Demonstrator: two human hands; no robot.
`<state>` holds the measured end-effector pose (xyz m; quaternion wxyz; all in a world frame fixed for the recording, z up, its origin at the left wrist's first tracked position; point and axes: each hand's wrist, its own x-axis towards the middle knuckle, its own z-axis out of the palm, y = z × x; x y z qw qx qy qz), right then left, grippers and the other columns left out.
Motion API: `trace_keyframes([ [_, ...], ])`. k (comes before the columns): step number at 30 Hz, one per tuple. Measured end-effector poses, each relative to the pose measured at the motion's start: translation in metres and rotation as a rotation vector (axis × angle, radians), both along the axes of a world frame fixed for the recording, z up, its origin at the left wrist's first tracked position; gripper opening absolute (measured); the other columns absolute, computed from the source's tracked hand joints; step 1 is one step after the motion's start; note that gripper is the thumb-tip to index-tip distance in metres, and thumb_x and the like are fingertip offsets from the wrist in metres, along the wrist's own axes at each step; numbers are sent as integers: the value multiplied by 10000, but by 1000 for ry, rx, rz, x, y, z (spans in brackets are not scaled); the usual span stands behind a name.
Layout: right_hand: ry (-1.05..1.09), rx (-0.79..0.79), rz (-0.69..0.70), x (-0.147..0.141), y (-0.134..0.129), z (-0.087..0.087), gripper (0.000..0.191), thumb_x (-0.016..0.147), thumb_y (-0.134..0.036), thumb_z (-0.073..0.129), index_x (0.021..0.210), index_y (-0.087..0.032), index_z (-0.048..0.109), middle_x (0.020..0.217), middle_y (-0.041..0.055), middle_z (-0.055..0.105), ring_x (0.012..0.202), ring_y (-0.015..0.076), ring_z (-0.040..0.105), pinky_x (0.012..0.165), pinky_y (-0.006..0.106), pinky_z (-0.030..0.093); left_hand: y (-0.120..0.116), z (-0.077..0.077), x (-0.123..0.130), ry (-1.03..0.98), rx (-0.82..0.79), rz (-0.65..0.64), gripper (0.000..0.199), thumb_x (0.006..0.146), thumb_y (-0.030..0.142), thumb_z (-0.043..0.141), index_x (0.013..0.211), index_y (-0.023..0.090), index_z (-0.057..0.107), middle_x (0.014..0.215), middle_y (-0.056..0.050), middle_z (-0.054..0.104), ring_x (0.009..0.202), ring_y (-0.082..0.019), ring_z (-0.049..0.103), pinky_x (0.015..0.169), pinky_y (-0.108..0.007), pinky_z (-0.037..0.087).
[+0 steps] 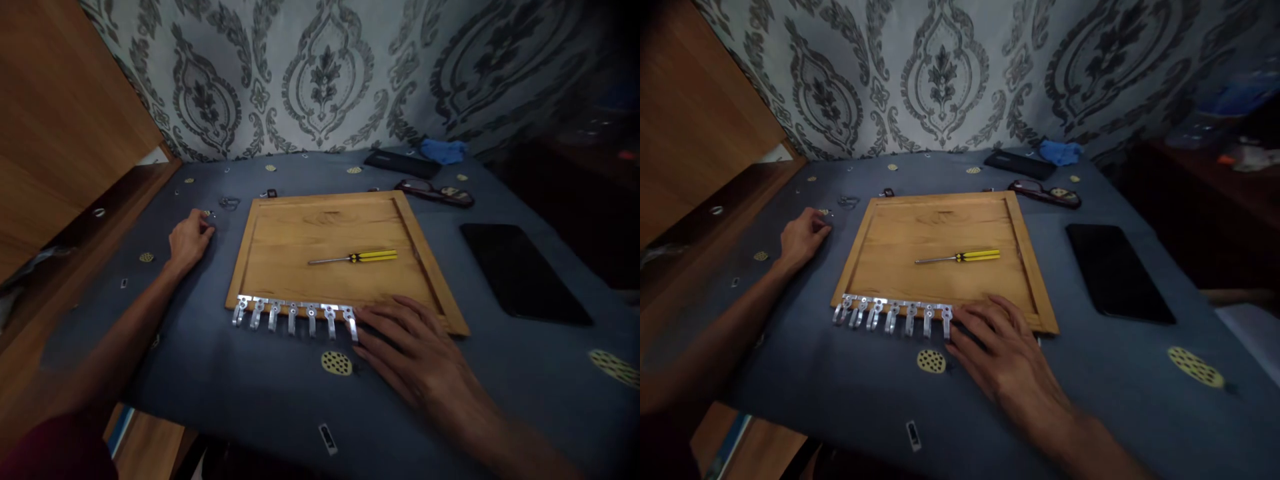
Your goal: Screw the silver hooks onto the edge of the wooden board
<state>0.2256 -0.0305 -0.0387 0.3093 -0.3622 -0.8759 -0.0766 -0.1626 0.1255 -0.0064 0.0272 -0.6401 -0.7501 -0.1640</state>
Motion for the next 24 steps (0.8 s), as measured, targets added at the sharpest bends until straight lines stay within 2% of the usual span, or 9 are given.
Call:
trace_keyframes([
  [5,-28,-26,-17,0,0,4,202,997,-301,521,977,-273,721,1046,-26,762,1016,173,656,1013,420,472,2,1,3,10,12,16,334,879,343,605,1192,225,589,1030,-78,727,1037,-297,665,887,-441,525],
  [8,-24,-25,-14,1,0,3,192,994,-296,528,980,-265,718,1046,-24,762,1013,173,656,1015,418,472,4,1,4,22,15,11,349,857,370,604,1173,221,594,1021,-88,734,1040,-324,663,866,-438,524],
  [13,-43,-30,-2,1,1,4,198,992,-287,524,980,-270,721,1044,-16,762,1004,177,658,1010,425,471,5,0,4,36,18,8,330,892,322,574,1203,212,584,1038,-84,714,1041,-291,657,904,-441,516],
  [17,-9,-16,4,-1,1,5,217,998,-298,515,935,-263,720,1017,-21,765,986,177,660,997,417,474,5,0,1,31,9,-6,376,938,383,583,1241,162,571,1112,-87,662,1022,-232,647,918,-463,534],
  [21,7,-5,-9,-2,1,4,265,1015,-300,476,922,-262,722,1022,-19,765,998,183,660,995,425,471,5,-2,-5,9,15,-28,387,938,385,594,1252,159,570,1188,-98,635,1044,-228,640,914,-460,550],
  [24,-28,-29,7,-1,1,4,256,1011,-302,482,946,-271,728,1041,-18,763,1006,178,659,1001,423,470,8,-3,-9,-22,24,-54,407,937,371,595,1279,156,547,1143,-92,652,1020,-225,648,923,-464,542],
])
